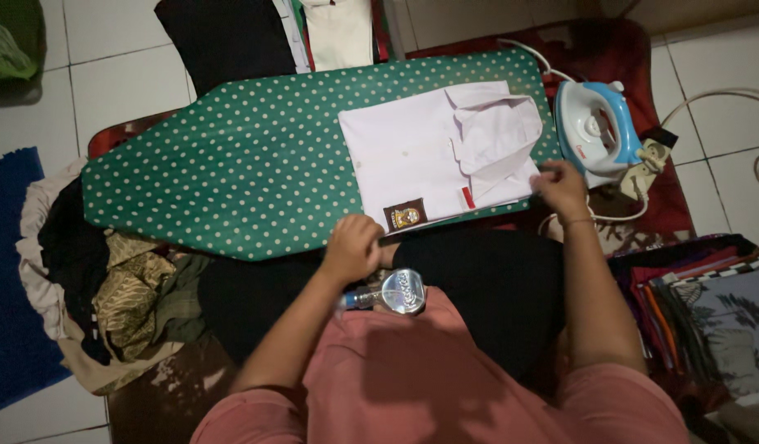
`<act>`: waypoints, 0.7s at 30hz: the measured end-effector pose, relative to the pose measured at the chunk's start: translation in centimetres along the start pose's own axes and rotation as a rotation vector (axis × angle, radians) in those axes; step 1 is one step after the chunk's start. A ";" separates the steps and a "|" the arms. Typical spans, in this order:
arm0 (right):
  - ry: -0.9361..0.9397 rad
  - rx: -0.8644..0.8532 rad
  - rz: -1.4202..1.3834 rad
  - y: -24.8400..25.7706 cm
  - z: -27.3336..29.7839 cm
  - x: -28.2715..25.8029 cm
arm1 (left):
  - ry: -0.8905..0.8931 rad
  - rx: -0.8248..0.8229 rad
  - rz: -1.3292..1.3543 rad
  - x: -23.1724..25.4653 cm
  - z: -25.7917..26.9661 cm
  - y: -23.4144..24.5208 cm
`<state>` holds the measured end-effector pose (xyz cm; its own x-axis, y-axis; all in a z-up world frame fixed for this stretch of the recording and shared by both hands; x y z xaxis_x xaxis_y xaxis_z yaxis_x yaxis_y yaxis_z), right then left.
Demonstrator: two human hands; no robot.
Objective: The person irons a white shirt on a green polka-dot ironing board, sprays it with water, and folds it neatly. They then place the folded shirt on a pile of other clothes and pick up an orange garment from a nearby chair.
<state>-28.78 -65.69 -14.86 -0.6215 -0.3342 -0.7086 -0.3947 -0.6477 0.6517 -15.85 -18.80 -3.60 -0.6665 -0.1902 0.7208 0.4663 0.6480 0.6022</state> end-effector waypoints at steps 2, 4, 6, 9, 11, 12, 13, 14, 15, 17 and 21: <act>0.340 0.351 0.373 2.2 1.7 -5.7 | 0.120 0.107 0.037 -1.5 -1.1 1.5; 0.487 0.458 0.522 1.6 3.4 -10.6 | 0.143 0.190 0.003 -2.3 -3.2 2.8; 0.533 0.385 0.535 -2.5 3.6 -15.5 | 0.155 0.154 -0.098 -2.7 -6.8 2.5; 0.564 0.205 0.754 -9.9 4.9 -21.2 | 0.226 0.007 -0.188 -2.4 -11.5 -0.5; 0.476 0.081 0.788 -12.2 5.6 -22.5 | 0.281 -0.077 -0.238 -3.5 -12.4 -1.2; 0.431 0.016 0.805 -13.0 5.8 -22.6 | 0.327 -0.123 -0.263 -4.4 -12.2 -1.6; 0.408 0.012 0.811 -13.1 6.0 -22.7 | 0.376 -0.173 -0.289 -5.5 -11.7 -2.1; 0.386 0.008 0.817 -13.1 6.0 -22.7 | 0.378 -0.157 -0.279 -6.1 -11.4 -2.2; 0.366 0.008 0.822 -13.2 5.7 -23.0 | 0.377 -0.138 -0.270 -6.7 -11.2 -2.4; 0.471 0.138 0.832 -13.2 5.9 -24.5 | 0.354 -0.074 -0.263 -8.1 -11.4 -2.2; 0.629 0.101 0.799 -15.9 5.5 -27.0 | 0.373 -0.026 -0.277 -10.8 -12.5 -1.5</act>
<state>-9.43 -42.59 -4.61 -0.2718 -0.9610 -0.0517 -0.0940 -0.0270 0.9952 -2.09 -26.93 -8.05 -0.5159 -0.6090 0.6025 0.3179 0.5170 0.7948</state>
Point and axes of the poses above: each hand's wrist, its own z-axis away from the middle knuckle, its own y-axis out of the back of the hand, x = y × z, the point moved 8 cm from there along -z, towards the middle knuckle, and after that the axes turned 13 degrees about z, right-handed, at the moved point
